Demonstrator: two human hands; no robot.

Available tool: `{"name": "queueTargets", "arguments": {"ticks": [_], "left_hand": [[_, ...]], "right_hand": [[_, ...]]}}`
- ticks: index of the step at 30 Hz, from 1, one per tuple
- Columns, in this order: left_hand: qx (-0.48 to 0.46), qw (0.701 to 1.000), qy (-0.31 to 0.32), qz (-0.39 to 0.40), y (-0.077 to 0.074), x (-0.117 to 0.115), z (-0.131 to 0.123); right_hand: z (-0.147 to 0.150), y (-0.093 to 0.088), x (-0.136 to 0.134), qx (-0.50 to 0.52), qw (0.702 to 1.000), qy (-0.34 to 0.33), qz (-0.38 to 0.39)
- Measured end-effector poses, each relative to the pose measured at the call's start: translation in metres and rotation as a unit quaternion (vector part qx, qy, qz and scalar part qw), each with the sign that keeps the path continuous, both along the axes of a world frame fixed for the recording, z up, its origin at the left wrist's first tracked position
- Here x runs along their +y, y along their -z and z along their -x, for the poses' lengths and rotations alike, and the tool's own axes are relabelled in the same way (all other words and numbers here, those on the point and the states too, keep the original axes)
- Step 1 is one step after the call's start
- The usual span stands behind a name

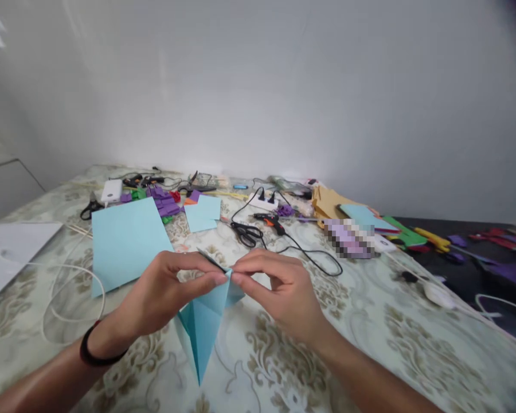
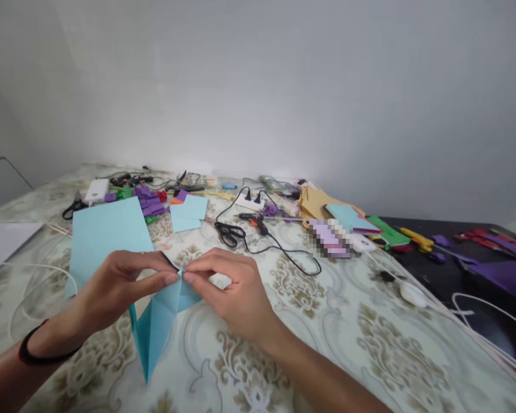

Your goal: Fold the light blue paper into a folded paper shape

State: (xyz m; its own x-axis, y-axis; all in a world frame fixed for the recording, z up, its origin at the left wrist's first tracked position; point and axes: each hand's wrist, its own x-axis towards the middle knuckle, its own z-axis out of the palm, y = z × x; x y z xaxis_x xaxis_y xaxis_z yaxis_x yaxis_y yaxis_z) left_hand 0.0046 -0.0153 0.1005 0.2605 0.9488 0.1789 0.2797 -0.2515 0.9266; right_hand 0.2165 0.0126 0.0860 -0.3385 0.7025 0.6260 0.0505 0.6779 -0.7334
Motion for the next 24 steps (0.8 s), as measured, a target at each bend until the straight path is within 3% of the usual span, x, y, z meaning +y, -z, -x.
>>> {"name": "queueTargets", "arguments": {"ticks": [5,10,17,24], "left_hand": [[0.015,0.99,-0.05,-0.128,-0.045,0.018,-0.005],[0.046,0.969,-0.07,-0.231,-0.069,0.036,-0.014],[0.101,0.958,-0.076,-0.256,-0.064,0.05,-0.013],[0.163,0.951,-0.09,-0.248,-0.055,0.066,0.001]], "right_hand": [[0.005,-0.048,0.023,0.021,0.998,0.011,-0.054],[0.007,-0.073,0.043,0.047,0.997,0.001,-0.066],[0.009,-0.07,0.059,0.037,0.992,0.051,-0.114],[0.005,-0.06,0.07,0.042,0.991,0.072,-0.103]]}}
